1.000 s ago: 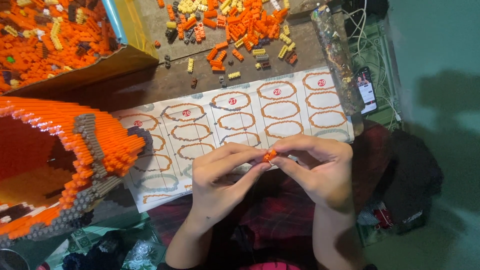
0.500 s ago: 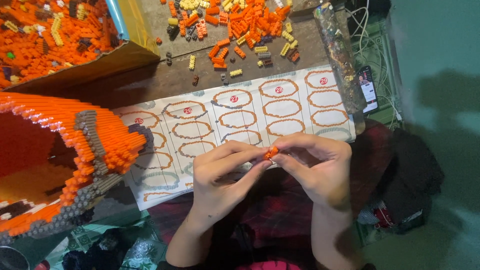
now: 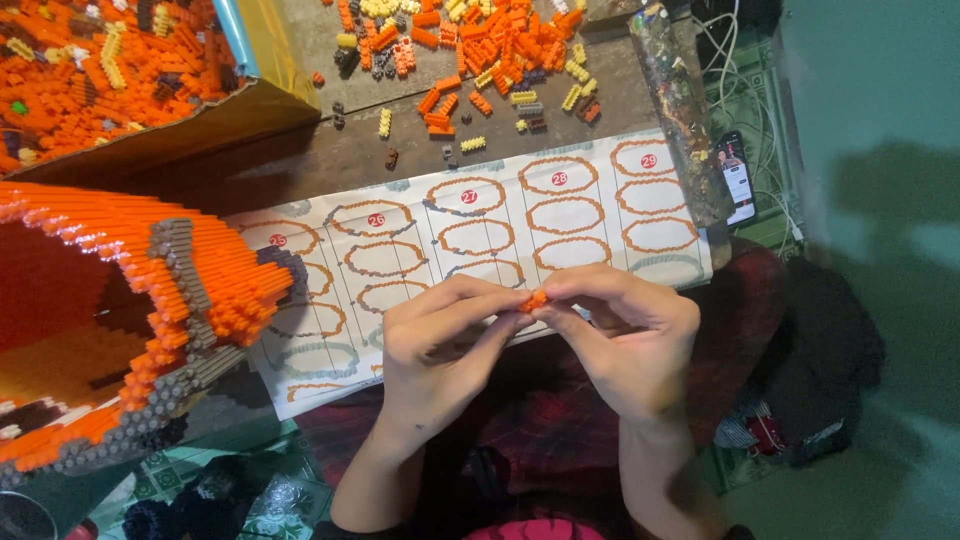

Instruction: The person sorts small orange and yellow plastic pieces from a box and assembles them into a circular pattern on a paper template. They repeatedly pick pieces, connect them by hand, and place them onto the template to form a decorative craft.

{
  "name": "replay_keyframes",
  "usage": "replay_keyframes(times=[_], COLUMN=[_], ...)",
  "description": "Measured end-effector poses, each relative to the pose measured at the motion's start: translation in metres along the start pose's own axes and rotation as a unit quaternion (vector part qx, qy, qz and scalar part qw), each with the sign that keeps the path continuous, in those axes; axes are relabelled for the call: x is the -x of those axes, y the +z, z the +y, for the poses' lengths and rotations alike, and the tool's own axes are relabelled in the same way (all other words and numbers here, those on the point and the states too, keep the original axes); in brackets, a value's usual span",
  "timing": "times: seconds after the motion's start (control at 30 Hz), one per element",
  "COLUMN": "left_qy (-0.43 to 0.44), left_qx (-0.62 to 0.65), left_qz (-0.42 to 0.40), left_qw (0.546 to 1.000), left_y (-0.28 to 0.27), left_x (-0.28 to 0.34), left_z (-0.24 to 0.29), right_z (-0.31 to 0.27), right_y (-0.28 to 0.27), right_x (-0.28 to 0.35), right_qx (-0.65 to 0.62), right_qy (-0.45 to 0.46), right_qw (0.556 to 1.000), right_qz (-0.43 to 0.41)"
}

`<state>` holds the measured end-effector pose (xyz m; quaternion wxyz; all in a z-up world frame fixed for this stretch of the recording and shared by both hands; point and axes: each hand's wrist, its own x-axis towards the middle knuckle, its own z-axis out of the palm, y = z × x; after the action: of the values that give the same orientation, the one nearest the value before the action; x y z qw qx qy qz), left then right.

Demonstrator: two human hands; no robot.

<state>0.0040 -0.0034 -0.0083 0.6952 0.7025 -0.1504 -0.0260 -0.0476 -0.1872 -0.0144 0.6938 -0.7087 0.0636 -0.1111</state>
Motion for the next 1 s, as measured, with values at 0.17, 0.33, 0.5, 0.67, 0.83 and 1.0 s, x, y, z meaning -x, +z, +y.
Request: replay_keyframes(times=[0.17, 0.33, 0.5, 0.67, 0.83, 1.0], left_qy=[-0.013, -0.025, -0.030, -0.040, -0.036, -0.020], left_qx=[0.011, 0.025, 0.032, 0.057, 0.058, 0.062], left_qz=[-0.009, -0.015, -0.024, -0.029, -0.043, -0.039], left_qw=[1.000, 0.999, 0.999, 0.997, 0.997, 0.997], left_y=[-0.002, -0.003, -0.004, -0.001, -0.003, -0.006], left_x=[-0.001, 0.000, 0.000, 0.003, 0.003, 0.001], left_z=[-0.003, -0.004, -0.004, -0.001, -0.001, -0.004], right_z=[0.002, -0.009, -0.011, -0.019, -0.017, -0.013], right_y=[-0.003, 0.000, -0.005, -0.008, -0.012, -0.013], right_x=[0.001, -0.007, -0.008, -0.010, -0.010, -0.009], right_qx=[-0.002, 0.020, 0.009, -0.003, -0.020, -0.004], right_qy=[0.011, 0.005, 0.000, 0.001, 0.001, -0.016], right_qw=[1.000, 0.999, 0.998, 0.997, 0.996, 0.997], right_qz=[-0.004, -0.025, -0.062, -0.078, -0.088, -0.073])
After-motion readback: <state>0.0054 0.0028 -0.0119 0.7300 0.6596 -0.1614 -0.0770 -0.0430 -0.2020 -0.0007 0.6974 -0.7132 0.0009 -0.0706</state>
